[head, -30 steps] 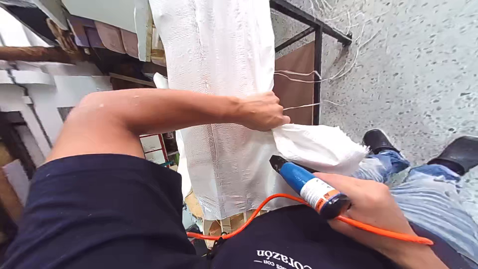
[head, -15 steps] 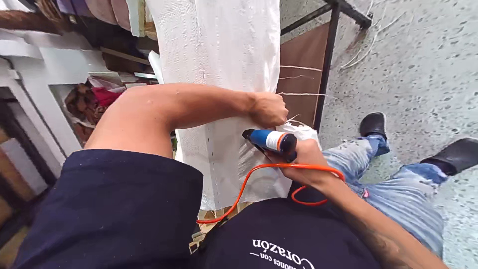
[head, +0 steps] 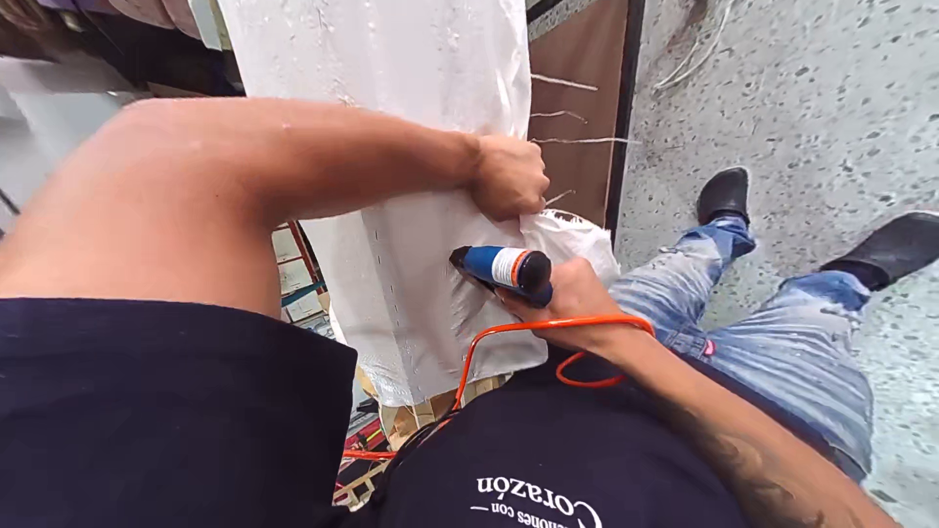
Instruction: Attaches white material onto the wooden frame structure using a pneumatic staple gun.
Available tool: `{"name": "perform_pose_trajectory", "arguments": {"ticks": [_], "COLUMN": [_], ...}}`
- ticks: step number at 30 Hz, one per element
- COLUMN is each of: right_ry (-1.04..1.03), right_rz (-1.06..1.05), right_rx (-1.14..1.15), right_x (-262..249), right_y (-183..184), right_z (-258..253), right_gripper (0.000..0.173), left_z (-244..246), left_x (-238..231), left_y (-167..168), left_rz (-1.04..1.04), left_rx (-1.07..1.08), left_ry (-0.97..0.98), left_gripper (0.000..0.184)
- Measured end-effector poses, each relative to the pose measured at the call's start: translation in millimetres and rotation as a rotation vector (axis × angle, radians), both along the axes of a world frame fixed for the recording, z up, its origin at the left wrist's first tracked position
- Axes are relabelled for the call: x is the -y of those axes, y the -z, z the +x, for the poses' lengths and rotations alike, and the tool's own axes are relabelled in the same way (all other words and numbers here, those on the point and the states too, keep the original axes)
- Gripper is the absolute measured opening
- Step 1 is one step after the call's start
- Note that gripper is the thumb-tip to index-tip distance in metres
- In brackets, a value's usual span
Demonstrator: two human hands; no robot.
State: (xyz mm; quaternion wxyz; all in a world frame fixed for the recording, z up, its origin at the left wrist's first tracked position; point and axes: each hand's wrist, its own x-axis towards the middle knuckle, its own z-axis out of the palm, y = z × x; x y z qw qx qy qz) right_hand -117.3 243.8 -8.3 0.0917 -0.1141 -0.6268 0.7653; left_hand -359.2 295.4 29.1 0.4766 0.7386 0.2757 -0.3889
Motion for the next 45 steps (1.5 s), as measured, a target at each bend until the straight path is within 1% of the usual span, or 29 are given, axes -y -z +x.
{"name": "perform_pose_trajectory", "arguments": {"ticks": [3, 4, 5, 6, 8, 9, 10, 11, 12, 13, 14, 15, 16, 19, 21, 25, 27, 29, 31, 33, 35, 36, 38, 40, 42, 43, 44, 45], "right_ry": [0.072, 0.100, 0.106, 0.090, 0.013, -0.023, -0.054, -0.078, -0.085, -0.087, -0.091, -0.083, -0.067, -0.036, -0.024, 0.061, 0.078, 0.051, 0.030, -0.024, -0.091, -0.088, -0.032, 0.047, 0.096, 0.102, 0.102, 0.098], "right_rz": [0.043, 0.062, 0.088, 0.109, 0.131, 0.149, 0.168, 0.183, 0.200, 0.214, 0.215, 0.208, 0.198, 0.119, 0.055, -0.039, -0.029, 0.000, 0.058, 0.086, 0.089, 0.085, 0.088, 0.095, 0.120, 0.124, 0.135, 0.155], "right_rx": [-0.087, -0.118, -0.142, -0.159, -0.177, -0.179, -0.181, -0.182, -0.185, -0.188, -0.186, -0.177, -0.170, -0.150, -0.147, -0.155, -0.164, -0.181, -0.218, -0.255, -0.267, -0.275, -0.304, -0.322, -0.280, -0.249, -0.226, -0.210], "right_x": [0, -5, -10, -14, -14, -12, -10, -7, -2, 3, 10, 17, 23, 31, 35, 37, 27, 24, 25, 29, 40, 47, 56, 52, 39, 35, 32, 30], "right_y": [0, 2, 5, 9, 11, 12, 14, 15, 16, 16, 16, 14, 14, 16, 20, 29, 34, 35, 37, 39, 40, 41, 40, 37, 40, 42, 43, 45], "right_z": [30, 46, 63, 79, 108, 116, 119, 119, 116, 113, 110, 105, 97, 74, 61, 36, 17, 9, 6, 10, 19, 24, 32, 50, 79, 97, 115, 130], "right_gripper": [0.031, 0.029, 0.028, 0.027, 0.025, 0.025, 0.025, 0.025, 0.024, 0.024, 0.026, 0.028, 0.030, 0.031, 0.030, 0.026, 0.026, 0.024, 0.023, 0.022, 0.025, 0.026, 0.023, 0.028, 0.033, 0.033, 0.034, 0.035], "left_z": [10, 21, 36, 52, 87, 98, 105, 110, 111, 109, 107, 104, 98, 83, 75, 65, 60, 60, 54, 48, 47, 48, 50, 57, 74, 88, 105, 117], "left_x": [8, 10, 11, 13, 22, 29, 36, 43, 54, 65, 75, 84, 87, 84, 86, 86, 75, 82, 88, 87, 85, 85, 87, 84, 74, 73, 74, 73], "left_y": [3, 6, 8, 12, 18, 21, 23, 23, 25, 28, 31, 37, 44, 65, 79, 99, 113, 120, 123, 125, 126, 126, 125, 122, 117, 113, 112, 112], "left_rz": [0.083, 0.076, 0.026, -0.065, -0.306, -0.365, -0.354, -0.272, -0.131, 0.007, 0.090, 0.128, 0.122, 0.020, -0.047, -0.116, -0.162, -0.189, -0.167, -0.113, -0.088, -0.082, -0.058, 0.011, 0.168, 0.256, 0.311, 0.296], "left_rx": [-0.033, -0.092, -0.175, -0.257, -0.424, -0.468, -0.472, -0.437, -0.368, -0.293, -0.242, -0.195, -0.159, -0.100, -0.086, -0.017, -0.023, -0.020, -0.030, -0.053, -0.079, -0.090, -0.072, -0.036, -0.071, -0.134, -0.207, -0.255], "left_ry": [0.007, -0.022, -0.059, -0.076, -0.047, -0.046, -0.041, -0.039, -0.032, -0.037, -0.050, -0.071, -0.083, -0.064, -0.026, 0.026, 0.075, 0.062, 0.050, 0.059, 0.066, 0.069, 0.080, 0.110, 0.130, 0.094, 0.009, -0.078], "left_gripper": [0.017, 0.022, 0.029, 0.042, 0.075, 0.075, 0.059, 0.036, 0.017, 0.010, 0.013, 0.017, 0.020, 0.016, 0.017, 0.016, 0.015, 0.013, 0.014, 0.015, 0.013, 0.014, 0.014, 0.016, 0.015, 0.017, 0.026, 0.048]}}
